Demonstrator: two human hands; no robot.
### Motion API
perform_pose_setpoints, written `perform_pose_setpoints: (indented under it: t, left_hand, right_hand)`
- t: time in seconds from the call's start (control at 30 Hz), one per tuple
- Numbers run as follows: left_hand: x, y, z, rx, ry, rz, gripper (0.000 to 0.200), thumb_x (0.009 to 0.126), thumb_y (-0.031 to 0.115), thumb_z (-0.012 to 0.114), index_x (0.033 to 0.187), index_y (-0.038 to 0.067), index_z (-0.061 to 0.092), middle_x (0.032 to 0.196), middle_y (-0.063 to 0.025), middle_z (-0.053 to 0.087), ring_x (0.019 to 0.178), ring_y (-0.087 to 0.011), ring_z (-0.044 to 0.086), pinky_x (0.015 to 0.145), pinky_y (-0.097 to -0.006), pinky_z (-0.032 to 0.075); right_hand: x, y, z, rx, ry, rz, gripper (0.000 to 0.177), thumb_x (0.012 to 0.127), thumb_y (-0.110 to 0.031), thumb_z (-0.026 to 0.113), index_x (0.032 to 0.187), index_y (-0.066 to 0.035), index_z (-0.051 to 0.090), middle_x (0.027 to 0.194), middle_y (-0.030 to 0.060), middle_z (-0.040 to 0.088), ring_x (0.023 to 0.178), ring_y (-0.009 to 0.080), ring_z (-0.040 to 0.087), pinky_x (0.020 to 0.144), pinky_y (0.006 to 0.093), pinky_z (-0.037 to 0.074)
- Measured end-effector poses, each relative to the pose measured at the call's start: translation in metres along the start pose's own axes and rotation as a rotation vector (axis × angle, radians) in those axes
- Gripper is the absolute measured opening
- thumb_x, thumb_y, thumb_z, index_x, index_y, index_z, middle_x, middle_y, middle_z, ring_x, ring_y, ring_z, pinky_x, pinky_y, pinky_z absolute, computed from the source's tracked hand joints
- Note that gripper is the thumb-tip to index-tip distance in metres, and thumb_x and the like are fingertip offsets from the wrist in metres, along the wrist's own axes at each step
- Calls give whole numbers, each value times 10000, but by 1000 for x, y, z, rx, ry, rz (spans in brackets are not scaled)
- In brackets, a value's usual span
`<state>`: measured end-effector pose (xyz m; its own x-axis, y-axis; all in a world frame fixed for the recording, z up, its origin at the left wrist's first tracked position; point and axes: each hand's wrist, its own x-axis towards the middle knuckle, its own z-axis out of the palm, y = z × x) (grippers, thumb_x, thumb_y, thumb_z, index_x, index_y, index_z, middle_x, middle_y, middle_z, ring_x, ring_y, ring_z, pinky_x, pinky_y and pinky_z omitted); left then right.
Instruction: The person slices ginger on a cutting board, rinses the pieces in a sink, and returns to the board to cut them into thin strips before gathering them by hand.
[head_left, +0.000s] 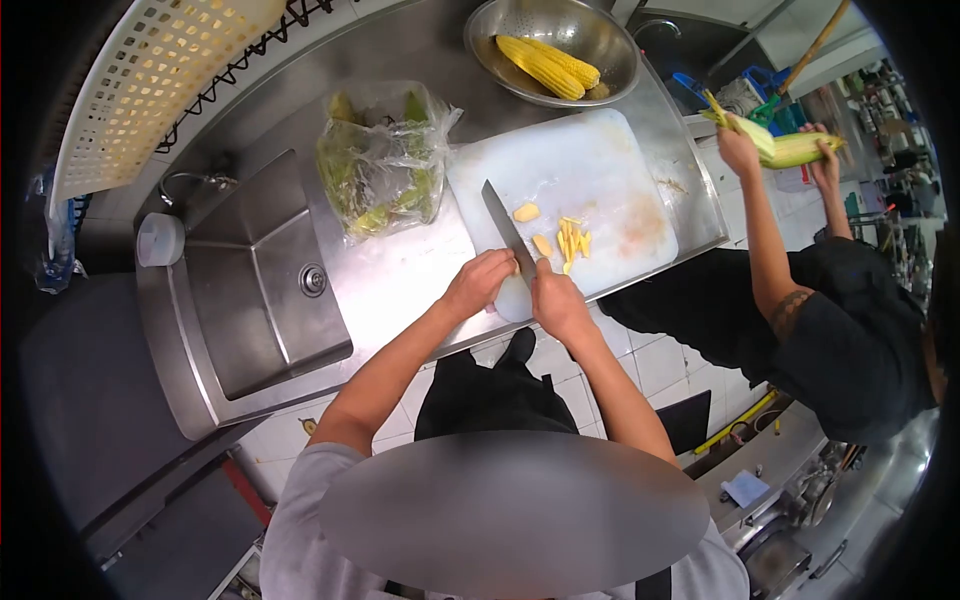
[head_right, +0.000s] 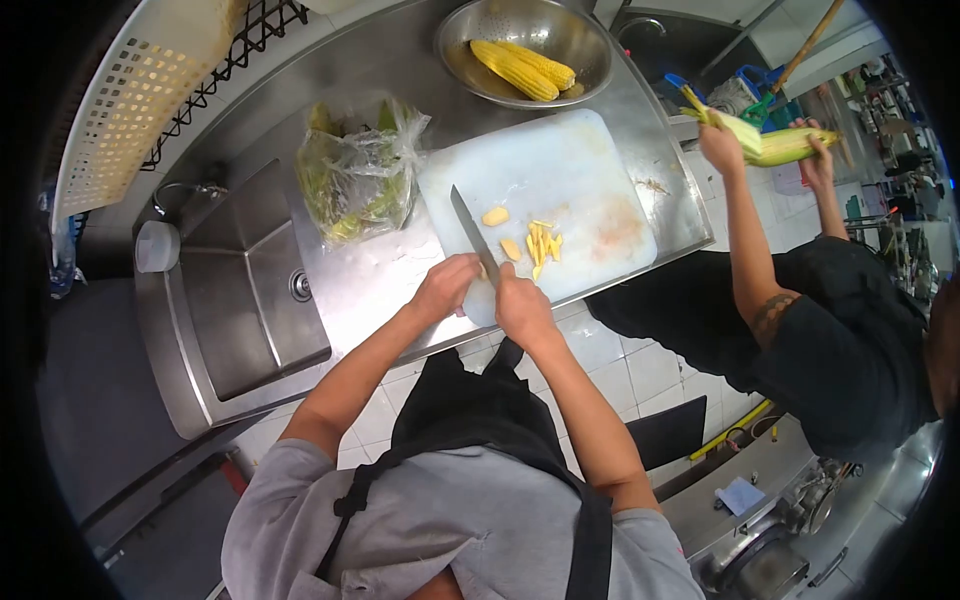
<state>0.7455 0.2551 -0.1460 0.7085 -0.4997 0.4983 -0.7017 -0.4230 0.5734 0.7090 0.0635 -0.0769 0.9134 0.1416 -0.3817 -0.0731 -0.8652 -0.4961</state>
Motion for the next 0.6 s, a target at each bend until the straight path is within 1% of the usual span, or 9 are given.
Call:
perform_pose_setpoints:
  t: [0.1, 0.2, 0.3, 0.4, 0.47, 0.53, 0.6]
  left_hand:
    - [-3, 1, 1, 6, 17, -3, 235, 789, -62, 674, 1018, -11, 675, 1114, -152, 691, 974, -326, 706, 826, -387, 607]
    - [-1, -2, 3, -7, 11, 0, 233, 782, -62, 680, 1010, -16, 674, 1114, -157, 692, 966, -330, 707, 819, -394, 608]
    - [-3, -2, 4, -9, 22, 14, 231, 777, -63, 681, 1004, -21, 672, 1111, -162, 689, 975, -334, 703, 828, -396, 606]
    - [-2, -3, 4, 5, 25, 23, 229, 777, -67, 676, 1003, -26, 667, 1115, -170, 682, 992, -339, 697, 843, -396, 601]
    - [-3, 0, 3, 11, 7, 19, 237, 778, -69, 673, 1011, -28, 664, 1128, -175, 677, 1005, -341, 694, 851, -395, 599]
    - [-2, 1, -1, 22, -14, 10, 256, 777, -70, 671, 1030, -28, 661, 1150, -179, 673, 1018, -343, 691, 857, -394, 597]
    - [-4, 5, -3, 32, -18, -4, 267, 780, -70, 668, 1043, -27, 651, 1131, -176, 666, 1009, -343, 687, 859, -402, 594]
  right_hand:
    - [-29, -20, -38, -54, -76, 30, 199, 916, -5, 545, 1102, 42, 493, 887, 344, 703, 872, 527, 706, 761, 607, 552]
    - [-45, -20, -48, -75, -116, 30, 208, 913, -3, 539, 1111, 40, 492, 897, 338, 710, 884, 525, 707, 769, 607, 549]
    - [-39, -16, -34, -69, -114, 47, 207, 919, -14, 529, 1116, 37, 488, 900, 330, 714, 901, 525, 707, 793, 609, 547]
    - [-16, -7, -4, -28, 23, -1, 166, 989, -92, 546, 1066, 35, 470, 815, 338, 685, 818, 546, 680, 730, 635, 528]
    - [1, -2, 17, 1, 55, -29, 178, 985, -98, 558, 1063, 41, 480, 822, 341, 684, 828, 545, 680, 735, 631, 530]
    - [16, 1, 18, 55, 83, -72, 195, 981, -104, 571, 1068, 49, 488, 830, 345, 683, 838, 547, 679, 741, 628, 532]
    - [20, 7, 12, 132, 92, -113, 219, 976, -110, 586, 1081, 60, 496, 838, 352, 681, 847, 550, 677, 748, 623, 533]
